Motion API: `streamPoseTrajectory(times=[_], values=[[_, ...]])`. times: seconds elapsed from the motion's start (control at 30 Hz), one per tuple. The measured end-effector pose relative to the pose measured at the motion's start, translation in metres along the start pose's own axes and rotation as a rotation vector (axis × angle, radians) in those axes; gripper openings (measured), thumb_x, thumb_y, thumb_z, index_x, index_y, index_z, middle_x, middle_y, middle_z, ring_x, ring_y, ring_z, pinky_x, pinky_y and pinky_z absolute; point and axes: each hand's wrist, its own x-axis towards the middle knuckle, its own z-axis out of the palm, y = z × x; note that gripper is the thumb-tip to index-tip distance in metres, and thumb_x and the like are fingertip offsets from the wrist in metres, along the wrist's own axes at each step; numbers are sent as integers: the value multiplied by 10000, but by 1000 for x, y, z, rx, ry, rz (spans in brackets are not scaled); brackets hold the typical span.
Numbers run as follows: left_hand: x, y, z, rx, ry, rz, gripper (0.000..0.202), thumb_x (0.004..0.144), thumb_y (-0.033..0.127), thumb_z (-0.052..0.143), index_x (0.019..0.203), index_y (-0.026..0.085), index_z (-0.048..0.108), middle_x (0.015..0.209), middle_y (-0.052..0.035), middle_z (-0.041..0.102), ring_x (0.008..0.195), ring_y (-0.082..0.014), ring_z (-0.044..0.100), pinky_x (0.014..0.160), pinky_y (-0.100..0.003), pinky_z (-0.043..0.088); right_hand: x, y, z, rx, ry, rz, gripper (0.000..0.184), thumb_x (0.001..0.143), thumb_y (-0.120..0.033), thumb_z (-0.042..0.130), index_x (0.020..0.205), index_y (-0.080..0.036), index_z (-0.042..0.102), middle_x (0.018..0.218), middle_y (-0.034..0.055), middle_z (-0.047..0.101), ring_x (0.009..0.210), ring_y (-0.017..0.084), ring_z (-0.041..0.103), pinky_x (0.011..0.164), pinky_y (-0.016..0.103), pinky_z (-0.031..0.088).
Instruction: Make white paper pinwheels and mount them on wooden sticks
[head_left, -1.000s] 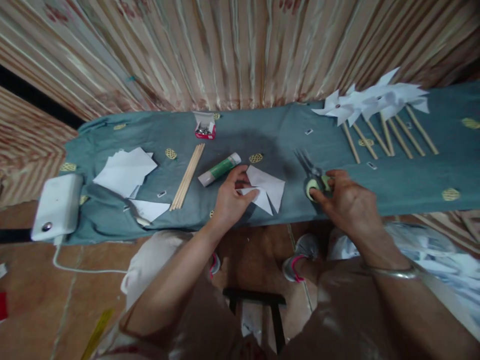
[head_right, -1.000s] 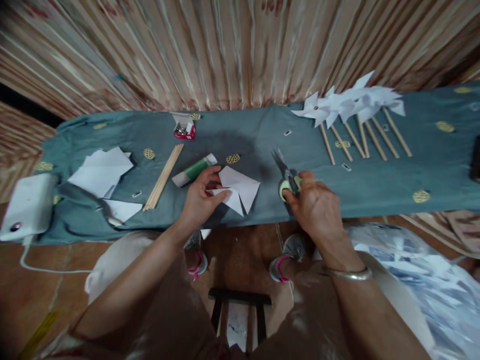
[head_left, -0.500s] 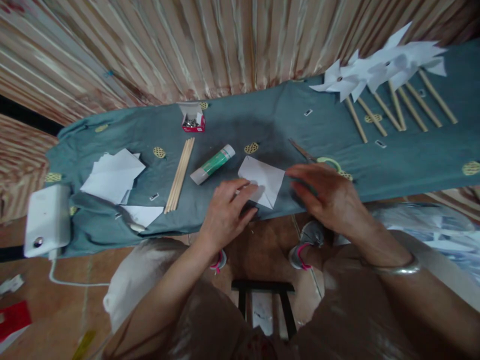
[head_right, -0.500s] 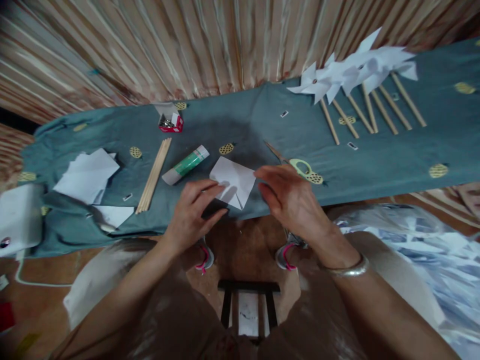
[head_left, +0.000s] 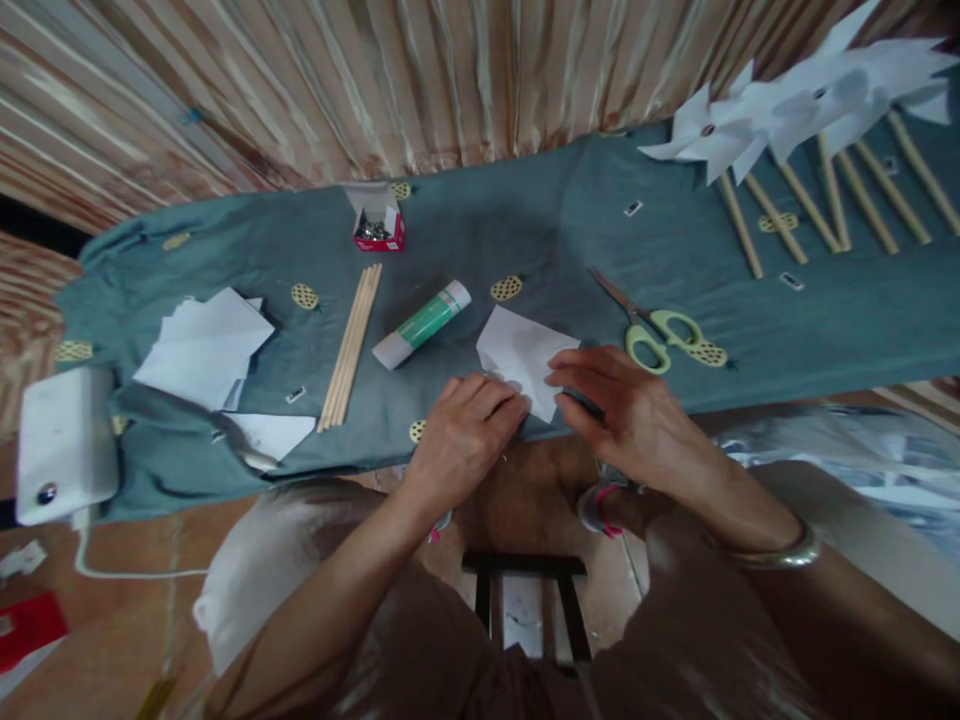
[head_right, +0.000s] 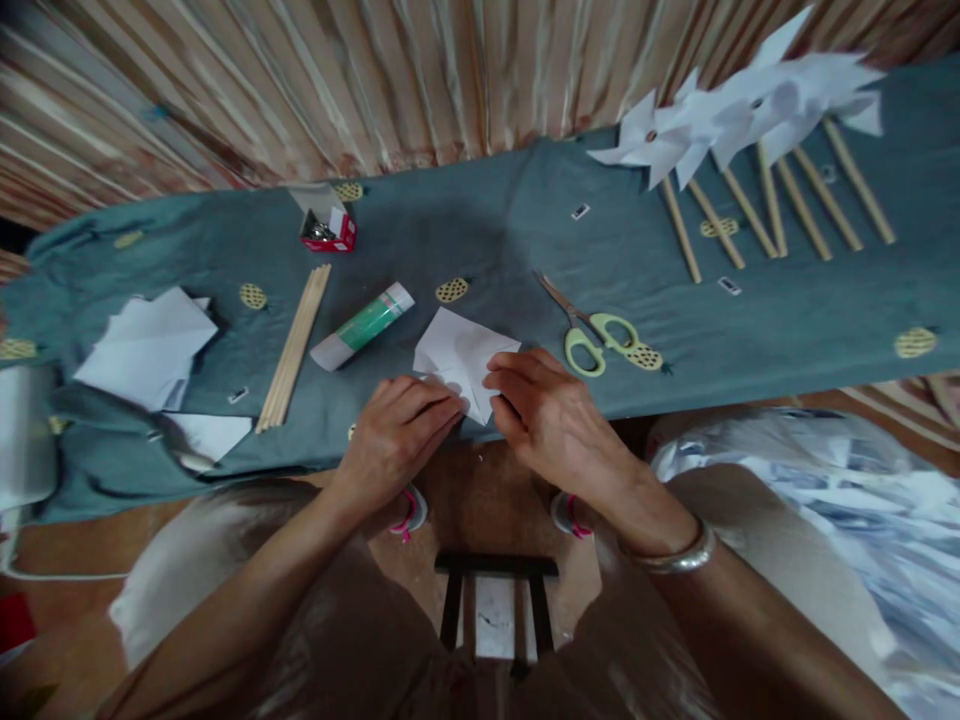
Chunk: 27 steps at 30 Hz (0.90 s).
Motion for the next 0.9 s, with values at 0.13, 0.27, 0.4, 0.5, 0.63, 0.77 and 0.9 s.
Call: streamPoseTrajectory(times=[0.13, 0.27, 0.4, 0.5, 0.63, 0.77, 0.9], values=[[1, -1, 4, -56, 24, -42, 140, 935, 184, 525, 1012, 145, 636, 942, -61, 682, 852, -184, 572, 702, -321, 441, 2, -2, -1, 64, 7, 59, 190, 857, -136, 535, 977, -200, 669, 1084, 111, 684, 1025, 267, 625, 918, 482, 512], [2, -1, 6, -199, 52, -145, 157, 936, 196, 521, 1018, 139, 642, 931, -74, 663, 858, -176, 582, 750, -321, 505, 4, -1, 0, 205, 9, 163, 182, 820, -161, 607, 975, -221, 681, 1082, 87, 691, 1037, 256, 637, 933, 469, 508], [3, 0, 4, -282, 50, -199, 159, 926, 185, 528, 1020, 135, 646, 923, -80, 656, 859, -178, 593, 765, -333, 531, 6, 2, 2, 336, -10, 259, 136, 797, -200, 664, 926, -225, 702, 1080, 71, 691, 1044, 246, 644, 931, 456, 509], [3, 0, 3, -308, 33, -228, 164, 925, 191, 528, 1028, 149, 648, 928, -76, 655, 868, -181, 598, 771, -344, 537, 8, 3, 4, 392, -4, 290, 69, 820, -222, 659, 861, -245, 709, 1027, 46, 698, 1006, 226, 652, 912, 435, 519], [4, 1, 3, -326, 43, -235, 142, 919, 184, 534, 997, 149, 647, 915, -71, 658, 861, -179, 598, 765, -336, 538, 12, 0, 8, 392, 20, 302, 70, 836, -221, 640, 808, -259, 692, 1002, 29, 695, 989, 222, 654, 910, 433, 518], [3, 1, 3, -327, 45, -260, 157, 903, 189, 574, 1045, 136, 614, 918, -70, 673, 856, -180, 606, 772, -328, 534, 18, -6, 12, 352, 57, 332, 102, 821, -174, 632, 767, -254, 664, 1014, 43, 686, 991, 230, 651, 901, 436, 517], [1, 1, 4, -329, 59, -271, 256, 900, 170, 578, 1155, 154, 564, 948, -59, 679, 865, -172, 613, 779, -320, 534, 22, -10, 17, 313, 93, 337, 126, 810, -128, 618, 755, -237, 649, 1022, 60, 688, 980, 229, 642, 894, 435, 508]])
